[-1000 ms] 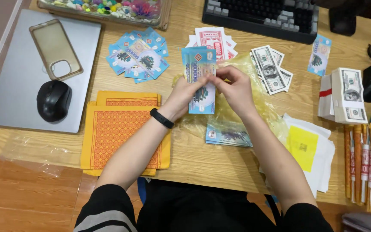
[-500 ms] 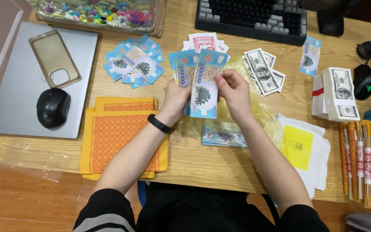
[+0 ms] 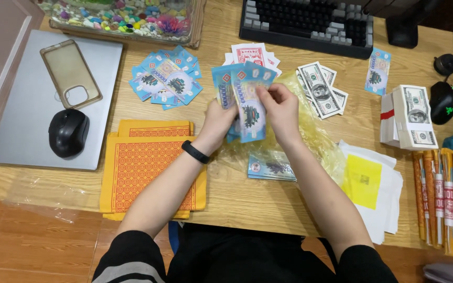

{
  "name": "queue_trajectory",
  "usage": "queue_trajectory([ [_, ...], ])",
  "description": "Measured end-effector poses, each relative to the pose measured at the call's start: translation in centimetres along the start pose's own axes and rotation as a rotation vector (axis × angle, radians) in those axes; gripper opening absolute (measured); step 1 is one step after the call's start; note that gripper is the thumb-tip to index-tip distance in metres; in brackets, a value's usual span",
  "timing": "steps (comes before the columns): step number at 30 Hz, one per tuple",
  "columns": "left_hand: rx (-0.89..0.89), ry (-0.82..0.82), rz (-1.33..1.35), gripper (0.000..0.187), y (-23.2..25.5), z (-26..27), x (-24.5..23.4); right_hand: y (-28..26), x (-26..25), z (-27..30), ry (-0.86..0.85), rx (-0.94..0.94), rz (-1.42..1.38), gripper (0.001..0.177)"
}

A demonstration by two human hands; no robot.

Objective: The person assembles paper money packs by placing blue and red paper bills into yellow envelopes, then folding and stacking them. The person repeats this process multiple times, handling different denominations of paper money and organizing them into neat stacks.

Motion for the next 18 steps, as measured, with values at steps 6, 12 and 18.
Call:
queue_trajectory([
  [6, -0.152, 0.14, 0.126, 0.032, -0.1, -0.2, -1.4, -2.1, -1.0, 1.2, 0.077, 0.017, -0.203, 0.014],
  [12, -0.116, 0.082, 0.116, 0.026, 1.6, 0.9, 0.4, 2.9, -1.6, 1.2, 0.054, -0.005, -0.234, 0.013],
  [18, -0.169, 0.072, 0.061, 0.023, -0.4, 1.3, 0.4, 0.6, 0.4, 2.6, 0.034, 0.013, -0.196, 0.034],
])
Point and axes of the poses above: each hand's wrist, its own z-axis away from the middle knuckle, its own x-axis out of the palm, y = z × x, the point moved 7 cm from there along -z, towards the middle knuckle, and after that the axes turned 5 degrees about -z, right-handed, at the moved point
